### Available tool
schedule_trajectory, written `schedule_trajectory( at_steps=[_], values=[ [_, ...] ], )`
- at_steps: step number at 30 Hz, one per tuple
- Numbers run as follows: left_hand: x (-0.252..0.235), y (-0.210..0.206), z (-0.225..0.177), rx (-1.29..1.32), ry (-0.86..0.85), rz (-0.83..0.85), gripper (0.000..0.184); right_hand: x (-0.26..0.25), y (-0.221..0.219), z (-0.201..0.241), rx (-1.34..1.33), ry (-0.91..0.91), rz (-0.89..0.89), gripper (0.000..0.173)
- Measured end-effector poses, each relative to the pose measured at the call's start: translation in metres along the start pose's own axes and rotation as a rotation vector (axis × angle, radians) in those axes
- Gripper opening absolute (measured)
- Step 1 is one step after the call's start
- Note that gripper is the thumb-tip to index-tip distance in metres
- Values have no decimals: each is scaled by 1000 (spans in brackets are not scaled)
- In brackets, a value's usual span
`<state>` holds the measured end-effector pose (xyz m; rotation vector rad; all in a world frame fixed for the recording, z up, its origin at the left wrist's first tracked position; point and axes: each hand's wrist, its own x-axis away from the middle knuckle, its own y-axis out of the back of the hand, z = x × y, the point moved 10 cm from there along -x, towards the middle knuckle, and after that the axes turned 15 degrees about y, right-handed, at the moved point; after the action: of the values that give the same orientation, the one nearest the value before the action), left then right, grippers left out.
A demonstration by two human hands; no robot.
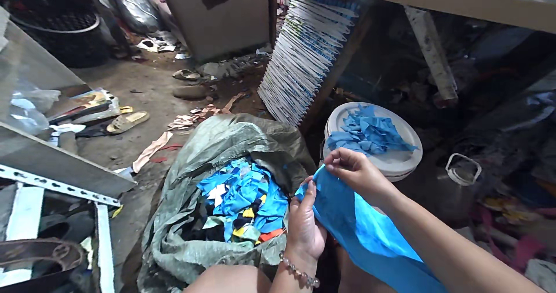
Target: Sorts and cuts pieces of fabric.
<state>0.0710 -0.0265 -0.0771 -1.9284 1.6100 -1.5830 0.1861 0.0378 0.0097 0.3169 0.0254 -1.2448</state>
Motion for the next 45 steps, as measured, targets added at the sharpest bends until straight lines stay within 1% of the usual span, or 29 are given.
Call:
schedule_trajectory(
  at_steps=[3,7,9,11,15,17,18,19,20,21,22,23,25,26,28,29,31,33,35,37,39,40,41,42,44,45],
  values=[
    [0,-2,1,-20,5,8,23,-1,0,3,-23,19,-14,8],
    [-1,-7,3,-16,31,83,32,-2,3,1,5,10,-37,6],
    [-2,-8,4,27,51,131,36,-2,7,4,32,34,-59,7],
    [-2,-8,5,132,81,160,34,0,9,13,37,97,-48,10],
    [-5,-7,9,303,116,307,39,13,0,43,-30,254,94,13],
    [-4,-9,9,405,115,323,40,25,-12,58,-214,313,191,13],
    [-2,-11,9,437,109,366,41,31,-19,64,-337,326,226,14],
    [0,-15,8,485,108,461,41,36,-26,66,-452,320,238,15],
    [4,-20,7,530,106,590,41,39,-32,64,-523,302,226,16],
    [8,-27,6,549,100,732,44,39,-35,57,-521,277,191,16],
    [11,-31,4,532,81,851,48,38,-35,46,-454,249,134,16],
    [13,-32,5,513,73,890,52,36,-33,35,-340,224,68,16],
    [14,-30,7,511,76,830,62,33,-25,18,-105,198,-69,17],
    [14,-29,6,493,59,789,71,33,-22,15,-24,209,-117,17],
    [12,-26,5,468,41,706,89,35,-21,18,103,283,-158,17],
    [12,-26,5,467,40,704,94,37,-21,21,152,330,-167,17],
    [13,-28,4,470,48,723,98,40,-23,25,222,408,-176,15],
    [15,-31,4,484,63,779,89,42,-26,30,248,463,-155,15],
    [17,-35,4,518,104,874,73,45,-31,38,301,528,-123,13],
    [17,-38,5,529,145,936,62,50,-36,49,458,613,-109,10],
    [17,-39,7,544,171,973,58,56,-41,61,599,672,-103,10],
    [17,-40,8,558,179,985,58,58,-44,68,617,692,-81,9],
    [17,-40,8,573,183,985,57,61,-47,74,594,705,-40,9],
    [16,-38,9,585,182,953,56,64,-51,79,515,709,28,8],
    [11,-29,11,567,158,802,53,68,-60,84,226,657,215,8],
    [11,-29,8,584,146,821,53,69,-64,83,73,600,305,11]
  ],
)
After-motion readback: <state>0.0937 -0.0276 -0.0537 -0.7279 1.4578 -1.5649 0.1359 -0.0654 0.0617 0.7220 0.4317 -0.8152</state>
